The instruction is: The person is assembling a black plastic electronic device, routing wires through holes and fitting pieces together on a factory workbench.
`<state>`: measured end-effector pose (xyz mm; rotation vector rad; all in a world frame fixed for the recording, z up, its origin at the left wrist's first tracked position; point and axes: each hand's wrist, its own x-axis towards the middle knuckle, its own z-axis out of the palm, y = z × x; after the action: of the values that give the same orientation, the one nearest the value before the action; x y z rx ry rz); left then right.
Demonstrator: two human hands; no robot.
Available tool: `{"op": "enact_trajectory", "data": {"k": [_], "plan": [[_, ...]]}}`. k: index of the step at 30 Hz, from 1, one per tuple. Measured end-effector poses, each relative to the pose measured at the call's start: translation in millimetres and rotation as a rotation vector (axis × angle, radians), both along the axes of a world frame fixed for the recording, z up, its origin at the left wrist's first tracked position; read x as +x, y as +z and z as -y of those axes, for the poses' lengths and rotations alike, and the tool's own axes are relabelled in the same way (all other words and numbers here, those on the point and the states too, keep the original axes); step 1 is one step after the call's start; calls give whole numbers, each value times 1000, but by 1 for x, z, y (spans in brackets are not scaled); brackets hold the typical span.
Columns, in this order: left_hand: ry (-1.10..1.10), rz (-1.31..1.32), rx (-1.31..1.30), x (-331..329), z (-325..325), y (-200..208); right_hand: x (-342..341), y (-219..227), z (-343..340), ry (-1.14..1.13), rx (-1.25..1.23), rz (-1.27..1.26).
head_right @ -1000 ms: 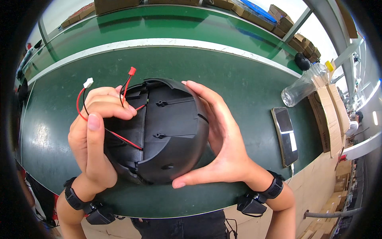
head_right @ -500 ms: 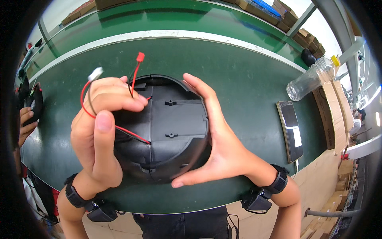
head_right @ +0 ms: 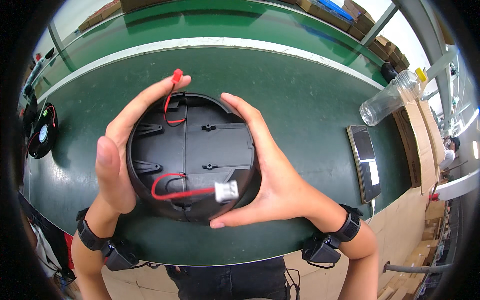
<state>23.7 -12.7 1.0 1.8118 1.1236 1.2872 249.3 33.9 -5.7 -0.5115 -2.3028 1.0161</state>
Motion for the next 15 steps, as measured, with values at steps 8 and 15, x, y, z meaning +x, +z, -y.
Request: {"op": "enact_trajectory", "data": {"k": [8,15], "plan": [[9,127,-8,7,-1,-4,0,4,4,10,-27,17],[-16,81,-5,3,1,-1,1,19,10,-70,-70,118]]}}
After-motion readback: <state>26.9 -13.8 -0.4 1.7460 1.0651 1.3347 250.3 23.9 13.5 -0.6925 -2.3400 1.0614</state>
